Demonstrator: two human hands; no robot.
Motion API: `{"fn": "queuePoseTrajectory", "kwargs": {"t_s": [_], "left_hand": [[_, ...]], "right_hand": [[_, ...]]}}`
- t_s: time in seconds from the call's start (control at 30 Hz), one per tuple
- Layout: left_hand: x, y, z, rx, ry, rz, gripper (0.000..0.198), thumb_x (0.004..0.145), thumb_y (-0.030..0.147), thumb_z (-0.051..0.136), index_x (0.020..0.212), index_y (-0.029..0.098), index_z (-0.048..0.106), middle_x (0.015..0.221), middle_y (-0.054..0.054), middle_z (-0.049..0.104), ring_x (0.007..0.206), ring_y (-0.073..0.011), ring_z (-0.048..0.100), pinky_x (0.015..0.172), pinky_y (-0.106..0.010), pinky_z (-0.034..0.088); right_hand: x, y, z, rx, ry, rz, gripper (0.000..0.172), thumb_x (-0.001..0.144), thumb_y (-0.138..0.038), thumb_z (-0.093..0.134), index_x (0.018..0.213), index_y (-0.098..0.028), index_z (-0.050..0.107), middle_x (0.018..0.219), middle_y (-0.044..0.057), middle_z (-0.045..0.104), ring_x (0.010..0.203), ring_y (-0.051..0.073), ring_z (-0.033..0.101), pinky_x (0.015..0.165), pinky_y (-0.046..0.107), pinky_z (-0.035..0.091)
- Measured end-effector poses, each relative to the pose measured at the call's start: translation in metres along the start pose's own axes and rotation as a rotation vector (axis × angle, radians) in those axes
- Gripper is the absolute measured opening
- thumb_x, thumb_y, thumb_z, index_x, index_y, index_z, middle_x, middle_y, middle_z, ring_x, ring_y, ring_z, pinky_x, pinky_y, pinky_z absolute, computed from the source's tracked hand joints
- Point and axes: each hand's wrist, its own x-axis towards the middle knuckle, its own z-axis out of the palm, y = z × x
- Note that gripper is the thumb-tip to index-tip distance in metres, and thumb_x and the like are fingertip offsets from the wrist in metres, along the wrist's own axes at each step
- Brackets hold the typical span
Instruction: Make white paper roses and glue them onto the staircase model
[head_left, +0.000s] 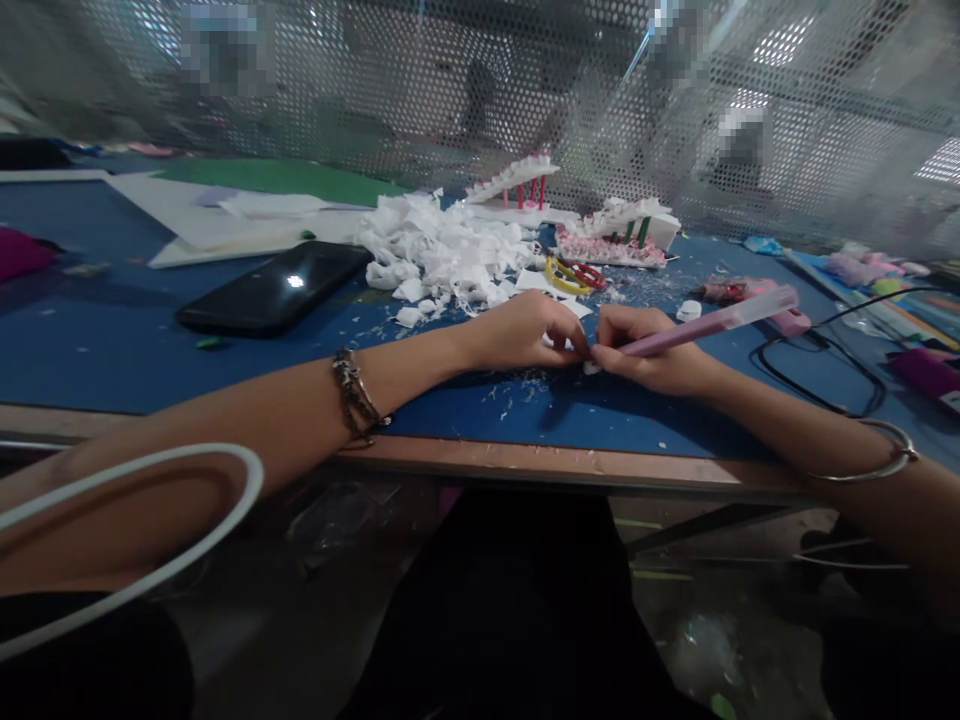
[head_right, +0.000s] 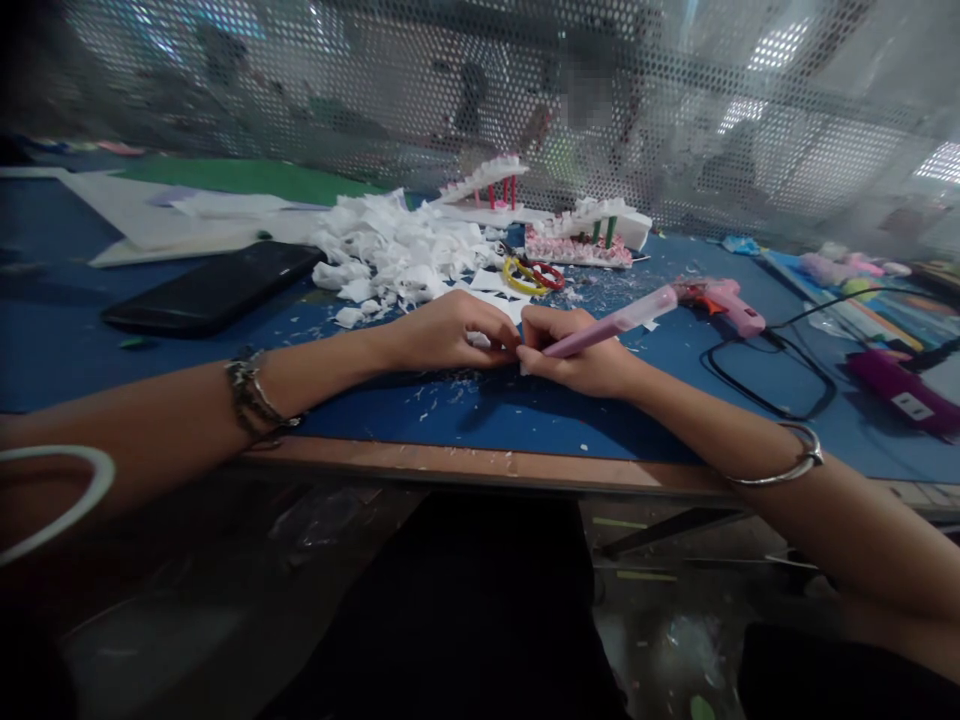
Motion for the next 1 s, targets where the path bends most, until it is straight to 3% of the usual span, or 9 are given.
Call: {"fn": "queuePoseTrajectory", "kwargs": {"t_s": [0.43, 0.53, 0.77, 1.0], "left_hand": [[0.002, 0.001, 0.007, -0.034, 0.032, -0.032, 0.01, 0.074, 0.017, 0.059, 0.077, 0.013, 0.068, 0.069, -0.001, 0.065, 0.058, -0.0055, 0.054, 0.057, -0.015, 0.04], [0.003, -0.001, 0.009, -0.031, 0.047, -0.063, 0.008, 0.073, 0.019, 0.061, 0.076, 0.014, 0.067, 0.062, 0.002, 0.061, 0.056, -0.0054, 0.052, 0.056, -0.015, 0.039], [0.007, -0.005, 0.013, -0.007, 0.043, -0.095, 0.012, 0.074, 0.025, 0.063, 0.075, 0.013, 0.065, 0.059, 0.003, 0.057, 0.053, -0.0054, 0.047, 0.054, -0.016, 0.036], [0.008, -0.003, 0.012, -0.016, 0.017, -0.112, 0.014, 0.075, 0.027, 0.063, 0.079, 0.014, 0.068, 0.065, 0.0, 0.062, 0.055, -0.007, 0.049, 0.057, -0.018, 0.037]], "right_hand": [[-0.001, -0.004, -0.002, -0.037, 0.034, 0.015, 0.021, 0.081, -0.021, 0.053, 0.065, -0.018, 0.04, 0.059, -0.005, 0.039, 0.054, 0.006, 0.033, 0.051, 0.022, 0.027], [-0.001, -0.005, -0.001, -0.002, -0.012, 0.001, 0.021, 0.083, -0.024, 0.052, 0.066, -0.018, 0.041, 0.062, -0.004, 0.042, 0.056, 0.006, 0.036, 0.053, 0.022, 0.029], [-0.001, -0.006, -0.004, -0.131, 0.027, 0.027, 0.02, 0.08, -0.018, 0.054, 0.065, -0.018, 0.04, 0.057, -0.006, 0.04, 0.053, 0.005, 0.035, 0.05, 0.021, 0.027], [0.0, -0.008, -0.006, -0.111, -0.002, 0.028, 0.021, 0.076, -0.015, 0.054, 0.063, -0.018, 0.038, 0.057, -0.006, 0.039, 0.052, 0.005, 0.033, 0.049, 0.021, 0.026]]}}
